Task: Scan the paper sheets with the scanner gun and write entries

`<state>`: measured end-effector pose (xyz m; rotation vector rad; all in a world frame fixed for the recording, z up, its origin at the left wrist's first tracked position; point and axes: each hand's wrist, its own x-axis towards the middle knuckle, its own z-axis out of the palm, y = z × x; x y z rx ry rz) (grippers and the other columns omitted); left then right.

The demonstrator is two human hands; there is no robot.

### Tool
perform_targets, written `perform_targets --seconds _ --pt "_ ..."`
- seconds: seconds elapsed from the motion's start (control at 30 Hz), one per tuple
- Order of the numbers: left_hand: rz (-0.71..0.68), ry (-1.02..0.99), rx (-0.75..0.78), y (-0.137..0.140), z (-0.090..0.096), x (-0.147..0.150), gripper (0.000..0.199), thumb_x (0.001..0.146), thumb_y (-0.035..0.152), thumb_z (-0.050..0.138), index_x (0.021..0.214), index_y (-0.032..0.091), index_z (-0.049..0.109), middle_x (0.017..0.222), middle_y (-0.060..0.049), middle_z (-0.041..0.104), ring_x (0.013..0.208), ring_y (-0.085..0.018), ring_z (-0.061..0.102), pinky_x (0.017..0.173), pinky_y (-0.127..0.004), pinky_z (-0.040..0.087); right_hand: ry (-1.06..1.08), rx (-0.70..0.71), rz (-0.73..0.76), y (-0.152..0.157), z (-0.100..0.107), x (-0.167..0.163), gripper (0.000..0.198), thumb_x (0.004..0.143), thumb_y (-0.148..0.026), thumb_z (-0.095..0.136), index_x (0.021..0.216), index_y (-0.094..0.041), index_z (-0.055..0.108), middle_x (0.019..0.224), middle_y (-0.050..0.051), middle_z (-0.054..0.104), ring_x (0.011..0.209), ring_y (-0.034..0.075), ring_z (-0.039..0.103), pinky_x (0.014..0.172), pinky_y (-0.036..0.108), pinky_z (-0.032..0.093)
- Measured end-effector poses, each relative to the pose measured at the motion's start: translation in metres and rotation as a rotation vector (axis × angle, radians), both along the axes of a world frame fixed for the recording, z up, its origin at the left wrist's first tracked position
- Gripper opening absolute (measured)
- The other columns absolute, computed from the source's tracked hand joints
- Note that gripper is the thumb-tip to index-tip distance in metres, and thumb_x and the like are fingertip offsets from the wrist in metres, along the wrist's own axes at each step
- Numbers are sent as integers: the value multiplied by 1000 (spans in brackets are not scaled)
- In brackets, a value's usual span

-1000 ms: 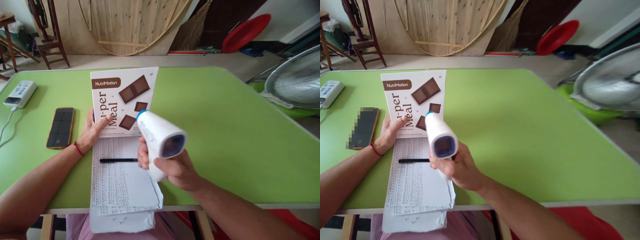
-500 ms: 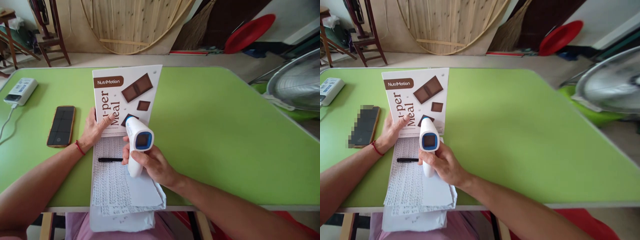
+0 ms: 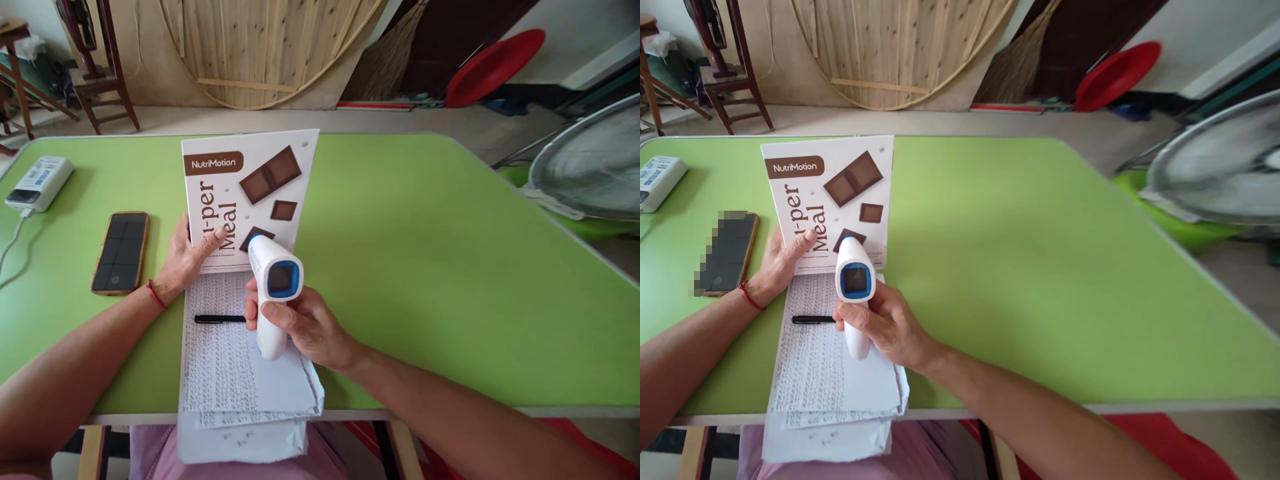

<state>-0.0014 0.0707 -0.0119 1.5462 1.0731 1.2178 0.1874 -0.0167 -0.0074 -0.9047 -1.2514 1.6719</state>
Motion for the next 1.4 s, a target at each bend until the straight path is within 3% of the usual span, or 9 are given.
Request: perform_targets --seconds 1.4 --pt "17 36 -27 1 1 -1 48 79 61 66 101 19 58 107 -11 67 102 -33 63 89 -53 51 7 56 15 3 -1 2 29 82 -47 67 85 -20 58 72 1 64 64 12 60 61 29 50"
